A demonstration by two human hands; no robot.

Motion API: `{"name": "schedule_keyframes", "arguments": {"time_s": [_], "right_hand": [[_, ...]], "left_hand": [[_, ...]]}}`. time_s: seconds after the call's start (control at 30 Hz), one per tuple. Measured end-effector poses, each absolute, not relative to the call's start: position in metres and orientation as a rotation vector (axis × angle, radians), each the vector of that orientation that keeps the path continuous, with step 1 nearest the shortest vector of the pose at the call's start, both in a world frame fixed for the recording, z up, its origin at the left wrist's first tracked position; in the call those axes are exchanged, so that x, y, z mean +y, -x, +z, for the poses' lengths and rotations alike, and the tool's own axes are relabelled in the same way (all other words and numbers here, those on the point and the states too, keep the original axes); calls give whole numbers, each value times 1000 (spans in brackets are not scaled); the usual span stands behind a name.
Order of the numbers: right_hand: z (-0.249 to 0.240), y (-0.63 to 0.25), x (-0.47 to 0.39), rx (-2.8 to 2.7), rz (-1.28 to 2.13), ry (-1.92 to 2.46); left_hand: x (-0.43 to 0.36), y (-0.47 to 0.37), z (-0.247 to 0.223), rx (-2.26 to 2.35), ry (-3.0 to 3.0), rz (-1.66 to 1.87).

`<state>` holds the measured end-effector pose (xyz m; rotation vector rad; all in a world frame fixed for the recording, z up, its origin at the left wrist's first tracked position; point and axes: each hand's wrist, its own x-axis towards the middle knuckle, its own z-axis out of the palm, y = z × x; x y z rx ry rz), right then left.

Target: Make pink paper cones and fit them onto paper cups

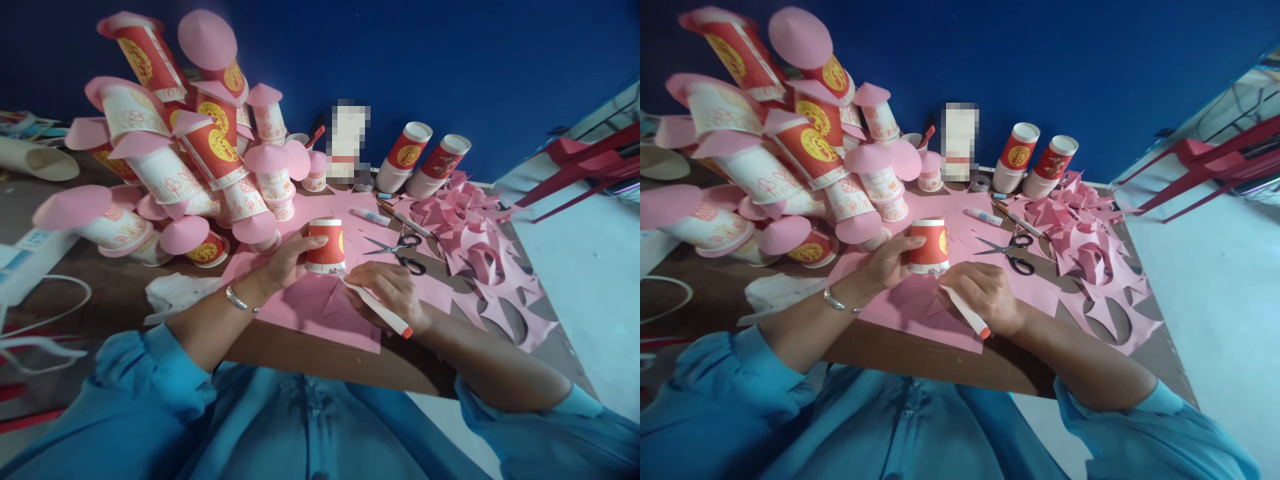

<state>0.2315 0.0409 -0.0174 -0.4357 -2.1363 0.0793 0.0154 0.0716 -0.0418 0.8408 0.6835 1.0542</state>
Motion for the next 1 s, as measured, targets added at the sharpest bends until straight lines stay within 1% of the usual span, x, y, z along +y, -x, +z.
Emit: {"name": "schedule_keyframes", "arguments": {"time_s": [0.67,1.0], "right_hand": [[-18,-230,42,-2157,55,486],[-15,-231,39,-2214,193,537]], "left_hand": [[71,-18,-38,663,-784,1032],[70,-16,-40,658,-807,1016]]}}
